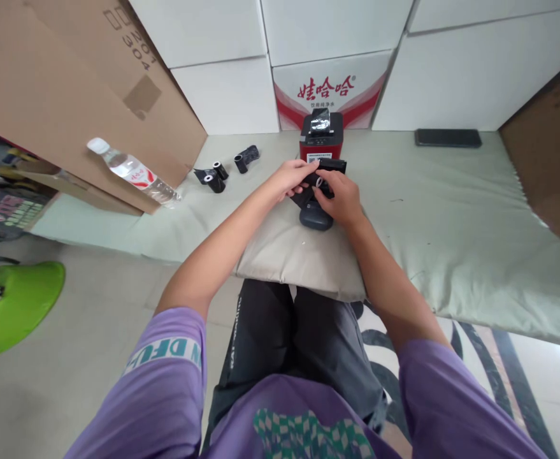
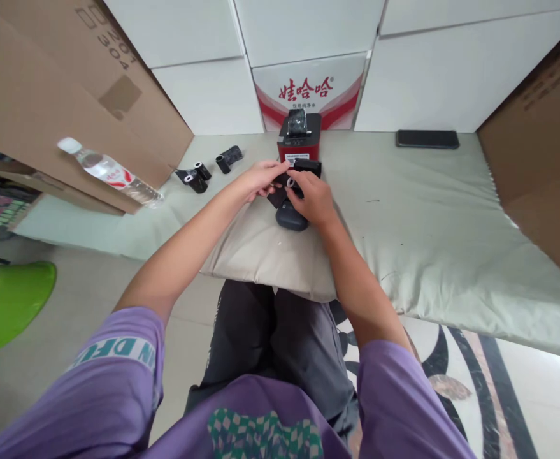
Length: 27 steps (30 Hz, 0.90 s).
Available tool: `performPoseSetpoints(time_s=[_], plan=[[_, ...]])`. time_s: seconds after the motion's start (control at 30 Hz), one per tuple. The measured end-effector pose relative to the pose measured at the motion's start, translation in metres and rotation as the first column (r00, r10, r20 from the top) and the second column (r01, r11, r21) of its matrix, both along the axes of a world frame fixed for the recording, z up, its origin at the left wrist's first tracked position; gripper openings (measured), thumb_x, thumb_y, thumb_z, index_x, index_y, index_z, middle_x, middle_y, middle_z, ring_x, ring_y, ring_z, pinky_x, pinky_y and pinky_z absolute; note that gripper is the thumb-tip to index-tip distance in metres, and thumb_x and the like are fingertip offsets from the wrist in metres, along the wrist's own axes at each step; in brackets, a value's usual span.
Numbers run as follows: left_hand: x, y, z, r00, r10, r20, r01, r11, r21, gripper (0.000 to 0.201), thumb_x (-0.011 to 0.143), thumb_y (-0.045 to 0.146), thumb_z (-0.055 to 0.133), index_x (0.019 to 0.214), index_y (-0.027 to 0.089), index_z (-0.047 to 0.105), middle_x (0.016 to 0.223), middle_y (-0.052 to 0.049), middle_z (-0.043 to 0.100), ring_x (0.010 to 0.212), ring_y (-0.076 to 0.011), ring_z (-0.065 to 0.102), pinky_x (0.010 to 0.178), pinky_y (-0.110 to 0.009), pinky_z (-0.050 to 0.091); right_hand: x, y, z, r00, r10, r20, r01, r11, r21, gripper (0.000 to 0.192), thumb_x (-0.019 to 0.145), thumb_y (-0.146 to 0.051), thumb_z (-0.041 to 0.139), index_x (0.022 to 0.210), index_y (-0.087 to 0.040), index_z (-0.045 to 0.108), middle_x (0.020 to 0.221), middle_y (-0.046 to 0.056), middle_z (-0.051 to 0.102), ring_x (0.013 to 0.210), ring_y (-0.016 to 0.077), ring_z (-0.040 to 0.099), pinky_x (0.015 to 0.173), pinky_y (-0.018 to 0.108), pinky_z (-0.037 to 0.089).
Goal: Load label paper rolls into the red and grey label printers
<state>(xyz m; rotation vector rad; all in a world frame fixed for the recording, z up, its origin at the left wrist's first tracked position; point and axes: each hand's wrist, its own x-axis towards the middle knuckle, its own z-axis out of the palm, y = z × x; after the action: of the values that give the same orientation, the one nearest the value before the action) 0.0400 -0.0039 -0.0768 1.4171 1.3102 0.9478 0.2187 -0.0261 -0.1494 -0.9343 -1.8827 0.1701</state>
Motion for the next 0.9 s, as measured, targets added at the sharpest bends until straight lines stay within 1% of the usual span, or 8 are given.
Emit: performPoseSetpoints(time_s=[0.07,0.13,0.27,0.37,0.5,0.67,0.8,0.9], plan=[[-0.007,-0.005,0.008,0.991,0.003,-0.132,-0.001,1.0,0.015,0.04,0.085,0.057,0.085,0.081,0.02,0.072,0.078,-0.007,0.069,0.096,-0.0291,0.074,0.076,-0.033,0.054,0.001,0.001,0.0,0.996,-0.017,-0.084,0.014,0.999,-0.032,0.04,0.096,-0.045,0.063,0.13,-0.027,0.072,0.1,0.01,0.075,0.081,0.027,0.068,0.082,0.047,0.06],[-0.014,-0.011,0.018,0.982,-0.035,-0.183,0.05,0.996,0.08,0.032,0.085,0.049,0.086,0.084,0.019,0.075,0.087,-0.008,0.074,0.107,-0.0293,0.072,0.088,-0.033,0.055,0.0,0.002,0.003,0.982,-0.017,-0.188,0.0,0.996,-0.09,0.041,0.094,-0.054,0.065,0.126,-0.029,0.072,0.096,0.007,0.074,0.069,0.023,0.061,0.071,0.044,0.058],[-0.024,-0.019,0.025,0.982,-0.14,-0.127,0.162,0.97,0.184,0.017,0.086,0.03,0.084,0.098,0.018,0.079,0.103,-0.007,0.078,0.108,-0.0232,0.07,0.101,-0.033,0.052,0.0,0.002,0.012,0.937,0.031,-0.347,-0.111,0.971,-0.211,0.047,0.087,-0.066,0.072,0.117,-0.029,0.073,0.09,0.004,0.072,0.063,0.0191,0.058,0.058,0.038,0.051],[-0.023,-0.018,0.015,0.986,-0.162,-0.039,0.166,0.977,0.132,0.022,0.084,0.026,0.086,0.103,0.018,0.079,0.094,-0.005,0.075,0.096,-0.021,0.072,0.096,-0.036,0.054,0.006,0.001,0.014,0.932,0.089,-0.352,-0.194,0.941,-0.276,0.042,0.084,-0.062,0.077,0.108,-0.028,0.072,0.08,0.001,0.069,0.061,0.0178,0.057,0.056,0.035,0.047],[-0.016,-0.011,-0.004,0.976,-0.216,0.017,0.216,0.976,0.033,0.027,0.082,0.03,0.089,0.104,0.019,0.077,0.08,-0.003,0.068,0.079,-0.0192,0.069,0.084,-0.038,0.058,0.02,-0.002,0.005,0.959,0.072,-0.275,-0.157,0.94,-0.304,0.029,0.084,-0.047,0.075,0.104,-0.027,0.068,0.074,-0.001,0.068,0.064,0.0192,0.059,0.062,0.036,0.05],[-0.008,0.005,-0.019,0.935,-0.314,-0.166,0.329,0.942,0.071,0.021,0.081,0.024,0.086,0.1,0.019,0.079,0.068,0.001,0.06,0.07,-0.0176,0.062,0.078,-0.038,0.054,0.036,0.003,-0.006,0.999,-0.009,0.04,0.016,0.983,-0.181,0.019,0.077,-0.03,0.071,0.094,-0.027,0.065,0.089,0.006,0.073,0.087,0.0282,0.064,0.081,0.045,0.054],[-0.006,0.009,-0.018,0.887,-0.331,-0.323,0.386,0.914,0.122,0.022,0.076,0.023,0.086,0.097,0.02,0.08,0.072,0.0,0.064,0.076,-0.0198,0.063,0.083,-0.038,0.052,0.041,0.007,-0.008,0.982,-0.051,0.184,0.07,0.993,-0.099,0.02,0.075,-0.027,0.073,0.092,-0.027,0.063,0.103,0.011,0.071,0.101,0.0331,0.061,0.088,0.05,0.054],[-0.005,0.006,-0.015,0.876,-0.303,-0.375,0.39,0.903,0.181,0.027,0.071,0.021,0.087,0.097,0.02,0.08,0.09,-0.004,0.074,0.087,-0.0208,0.066,0.089,-0.037,0.051,0.043,0.008,-0.007,0.981,-0.062,0.186,0.082,0.991,-0.102,0.022,0.075,-0.026,0.073,0.094,-0.027,0.064,0.099,0.009,0.071,0.094,0.0308,0.061,0.084,0.048,0.054]])
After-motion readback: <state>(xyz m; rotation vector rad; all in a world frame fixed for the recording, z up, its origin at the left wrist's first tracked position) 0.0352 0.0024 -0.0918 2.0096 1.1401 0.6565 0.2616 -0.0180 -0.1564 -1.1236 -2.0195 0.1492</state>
